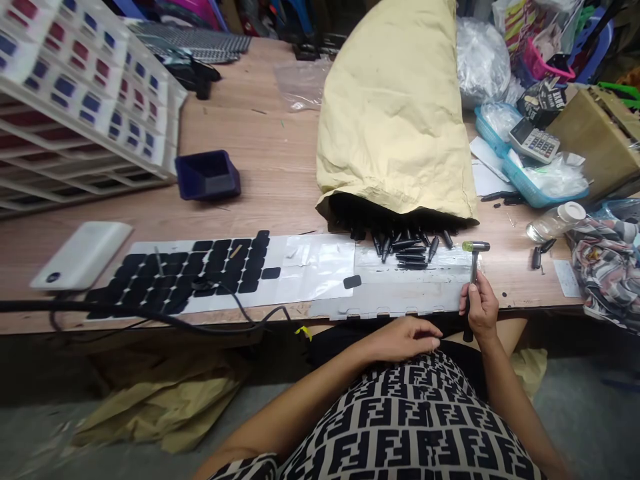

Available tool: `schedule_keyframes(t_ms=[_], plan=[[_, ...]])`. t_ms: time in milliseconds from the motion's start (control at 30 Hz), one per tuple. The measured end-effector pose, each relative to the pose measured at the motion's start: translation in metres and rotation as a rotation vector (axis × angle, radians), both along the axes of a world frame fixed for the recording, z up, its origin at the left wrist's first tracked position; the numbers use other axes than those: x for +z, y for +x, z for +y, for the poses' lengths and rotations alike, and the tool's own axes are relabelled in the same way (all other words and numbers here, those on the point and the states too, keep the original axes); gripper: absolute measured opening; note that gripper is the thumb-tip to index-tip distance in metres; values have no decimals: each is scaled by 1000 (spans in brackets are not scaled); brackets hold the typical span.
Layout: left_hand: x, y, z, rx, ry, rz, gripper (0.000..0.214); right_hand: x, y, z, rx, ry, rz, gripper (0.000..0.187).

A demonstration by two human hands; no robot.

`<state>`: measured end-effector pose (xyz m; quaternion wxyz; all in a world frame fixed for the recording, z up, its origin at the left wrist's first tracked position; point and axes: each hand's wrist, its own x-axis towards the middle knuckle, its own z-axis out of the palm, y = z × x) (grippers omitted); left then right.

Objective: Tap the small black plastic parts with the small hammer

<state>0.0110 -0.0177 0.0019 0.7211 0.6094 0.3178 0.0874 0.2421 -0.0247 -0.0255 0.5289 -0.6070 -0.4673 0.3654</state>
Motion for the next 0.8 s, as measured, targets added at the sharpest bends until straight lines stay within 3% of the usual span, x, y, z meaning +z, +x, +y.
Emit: schedule_keyframes(t_ms=[33, 100, 167, 233, 300, 433, 533, 633, 700, 800], plan=[[9, -4, 8, 69, 42, 17, 37, 0, 0, 0, -3, -2, -1, 45], [17, -11, 31, 334, 244, 169, 33, -1, 0, 0, -6, 1, 3, 45], [11, -16, 60, 624, 559, 395, 29, -2, 1, -1, -1, 8, 10, 45], [-3, -19, 89, 764, 801, 594, 28, -4, 2, 0, 6, 14, 14, 45], [-15, -18, 111, 781, 888, 753, 26, -5, 3, 0, 10, 20, 14, 44], [-24, -18, 131, 770, 858, 922, 23, -6, 4, 0, 9, 28, 7, 43], [-16, -27, 124, 845, 870, 911, 18, -5, 3, 0, 6, 25, 8, 42], [-6, -39, 103, 960, 931, 802, 16, -5, 2, 0, 5, 18, 4, 44], [-1, -41, 86, 891, 973, 633, 15, -5, 3, 0, 11, 17, -5, 46], [-5, -28, 64, 605, 1018, 381, 12, -5, 4, -1, 24, 18, -22, 47]])
